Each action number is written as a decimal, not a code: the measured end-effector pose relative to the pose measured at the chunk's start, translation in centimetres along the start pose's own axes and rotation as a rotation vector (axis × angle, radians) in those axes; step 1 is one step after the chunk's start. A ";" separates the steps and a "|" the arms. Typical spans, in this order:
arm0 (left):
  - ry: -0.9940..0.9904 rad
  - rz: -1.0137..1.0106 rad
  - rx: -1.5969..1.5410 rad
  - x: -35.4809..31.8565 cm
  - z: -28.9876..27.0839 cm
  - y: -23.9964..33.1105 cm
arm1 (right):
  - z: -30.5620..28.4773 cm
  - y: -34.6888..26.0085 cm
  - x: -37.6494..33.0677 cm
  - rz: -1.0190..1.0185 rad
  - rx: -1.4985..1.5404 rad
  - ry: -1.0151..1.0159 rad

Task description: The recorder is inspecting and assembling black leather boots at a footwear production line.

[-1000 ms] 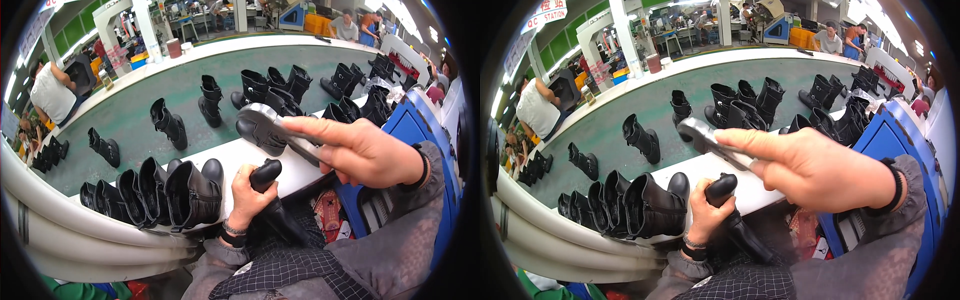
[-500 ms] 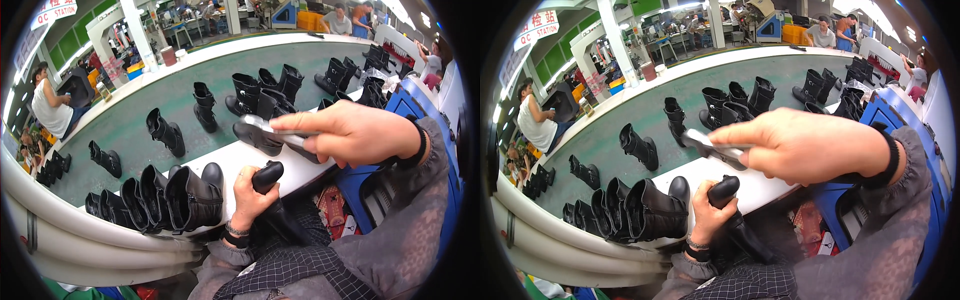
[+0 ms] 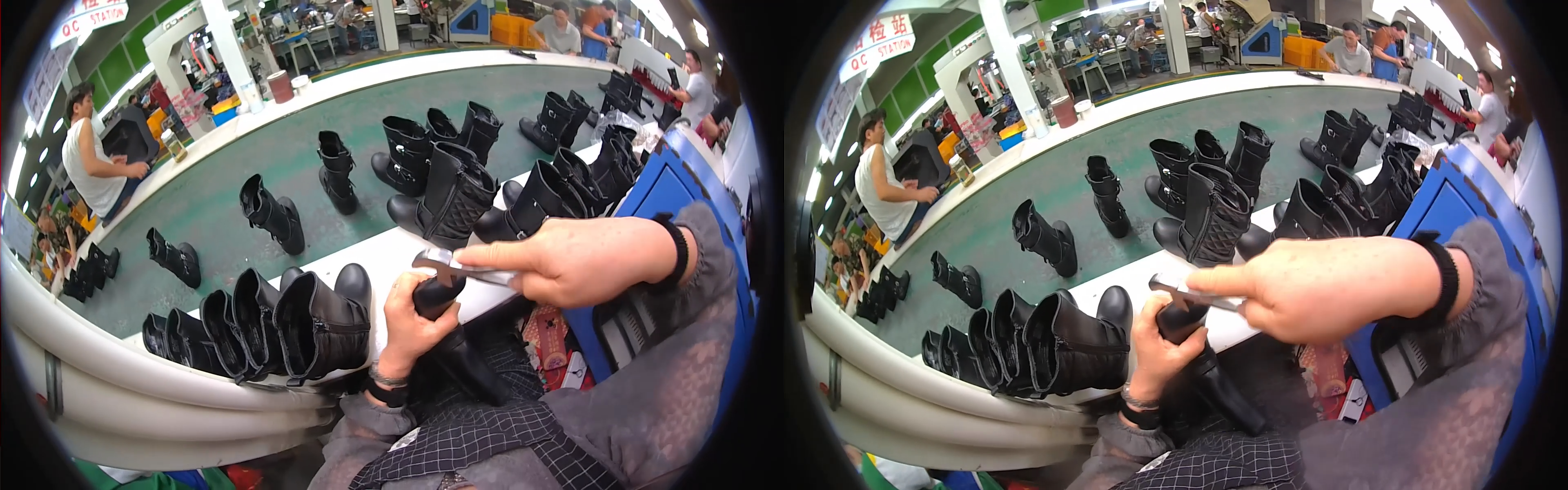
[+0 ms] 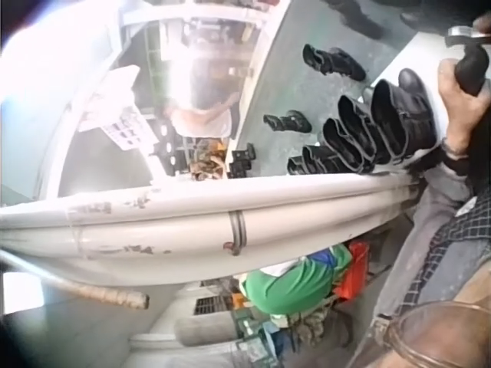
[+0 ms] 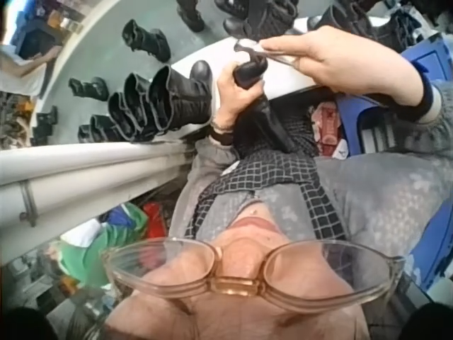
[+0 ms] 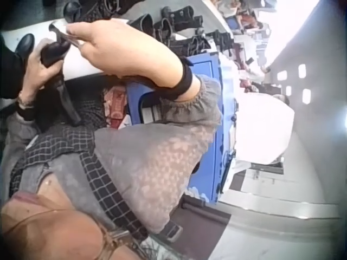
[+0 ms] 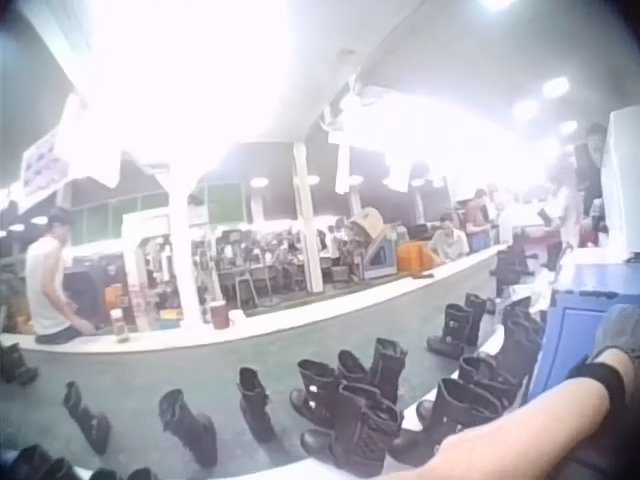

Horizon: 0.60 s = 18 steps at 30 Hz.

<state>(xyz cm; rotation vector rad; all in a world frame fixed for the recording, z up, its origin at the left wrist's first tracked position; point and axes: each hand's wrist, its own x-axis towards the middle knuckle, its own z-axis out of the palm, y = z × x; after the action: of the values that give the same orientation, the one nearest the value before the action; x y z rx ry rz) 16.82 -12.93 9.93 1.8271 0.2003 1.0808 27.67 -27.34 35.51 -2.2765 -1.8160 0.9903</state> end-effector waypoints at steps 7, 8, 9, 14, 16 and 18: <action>0.016 -0.043 -0.001 0.1 1.2 0.2 | -0.6 1.0 -1.2 -0.063 0.371 0.325; 0.007 -0.053 -0.009 0.1 1.2 0.3 | -0.3 1.1 -0.5 -0.067 0.238 0.275; 0.016 -0.033 -0.025 0.1 0.5 0.2 | 0.1 0.8 0.3 -0.106 0.095 0.213; -0.009 0.010 0.030 0.0 0.3 0.1 | -0.5 0.7 0.0 -0.050 -0.039 0.200; -0.021 -0.071 -0.026 0.1 0.5 -0.2 | -0.7 0.4 -0.7 -0.071 0.168 0.328; -0.019 -0.068 -0.038 0.1 0.5 -0.3 | 0.1 0.8 -0.5 -0.165 0.238 0.385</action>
<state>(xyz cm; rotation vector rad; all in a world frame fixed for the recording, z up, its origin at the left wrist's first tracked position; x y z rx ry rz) 17.38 -13.05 9.70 1.7832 0.2280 1.0129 28.32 -28.06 35.32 -1.9725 -1.5979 0.6460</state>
